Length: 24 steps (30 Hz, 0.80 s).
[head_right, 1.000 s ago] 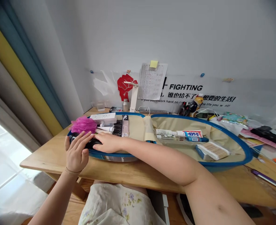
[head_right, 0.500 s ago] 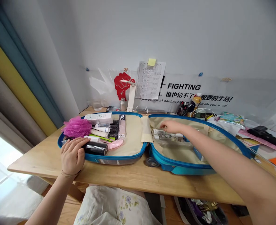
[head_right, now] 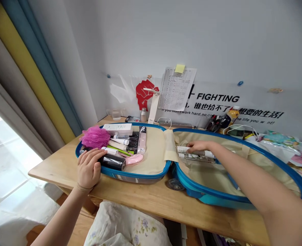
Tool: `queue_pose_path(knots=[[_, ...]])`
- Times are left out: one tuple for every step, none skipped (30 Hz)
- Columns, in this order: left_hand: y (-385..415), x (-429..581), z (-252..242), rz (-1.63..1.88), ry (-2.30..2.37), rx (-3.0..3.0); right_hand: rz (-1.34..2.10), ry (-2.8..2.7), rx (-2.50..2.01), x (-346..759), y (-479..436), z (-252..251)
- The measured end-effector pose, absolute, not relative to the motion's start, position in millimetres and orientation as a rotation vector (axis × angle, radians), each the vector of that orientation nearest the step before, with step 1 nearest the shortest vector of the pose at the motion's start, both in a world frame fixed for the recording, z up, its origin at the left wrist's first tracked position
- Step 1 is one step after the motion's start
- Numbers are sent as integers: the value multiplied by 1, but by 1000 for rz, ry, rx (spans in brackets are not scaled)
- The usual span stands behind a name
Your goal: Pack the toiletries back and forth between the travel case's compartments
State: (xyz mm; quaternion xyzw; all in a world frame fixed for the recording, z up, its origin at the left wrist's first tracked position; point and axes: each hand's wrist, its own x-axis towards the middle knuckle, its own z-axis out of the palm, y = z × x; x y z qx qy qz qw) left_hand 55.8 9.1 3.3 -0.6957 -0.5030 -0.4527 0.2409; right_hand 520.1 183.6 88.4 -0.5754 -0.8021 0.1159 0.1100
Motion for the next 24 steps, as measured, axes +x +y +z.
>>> queue_pose_path(knots=[[9,56,3,-1245,-1380,-1896,415,-2386,-1714,519,181,90],[9,56,3,-1250,-1382,-1892,514,-2424,-1750,518,179,92],[9,57,2,-1255,-1382,-1891,607,-2453,-1786,517,177,94],[9,57,2,-1256,-1384,-1892,653,-2456,-1811,517,175,98],[9,57,2,-1256,-1386,-1894,673,-2446,-1840,518,174,103],[9,57,2,-1255,-1390,-1896,674,-2429,-1869,521,173,109],[9,57,2,-1254,-1392,-1896,660,-2407,-1902,525,172,117],[9,57,2,-1253,-1395,-1895,639,-2385,-1940,530,172,126],[9,57,2,-1254,-1398,-1893,613,-2346,-1987,535,170,137],[9,58,3,-1255,-1400,-1889,589,-2290,-2036,539,168,149],[9,58,3,-1257,-1400,-1883,569,-2223,-2072,540,165,161],[9,58,4,-1258,-1398,-1877,558,-2158,-2082,537,161,172],[9,59,4,-1261,-1393,-1872,555,-2108,-2053,529,156,182],[9,59,5,-1262,-1387,-1869,558,-2086,-1985,515,150,190],[9,59,5,-1262,-1383,-1869,571,-2104,-1886,496,144,195],[9,60,6,-1263,-1380,-1870,582,-2159,-1755,473,137,197],[9,60,6,-1265,-1379,-1870,603,-2237,-1654,445,131,196],[8,60,7,-1269,-1378,-1869,629,-2339,-1547,416,126,191],[8,61,7,-1270,-1374,-1870,646,-2433,-1452,386,122,184],[8,61,7,-1270,-1366,-1870,670,-2479,-1391,356,118,175],[8,60,7,-1269,-1356,-1870,676,-2504,-1342,329,116,164],[7,60,7,-1264,-1345,-1871,682,-2531,-1278,304,115,153],[7,60,7,-1258,-1336,-1873,692,-2552,-1231,284,115,142],[7,60,7,-1253,-1330,-1873,705,-2569,-1203,267,115,132]])
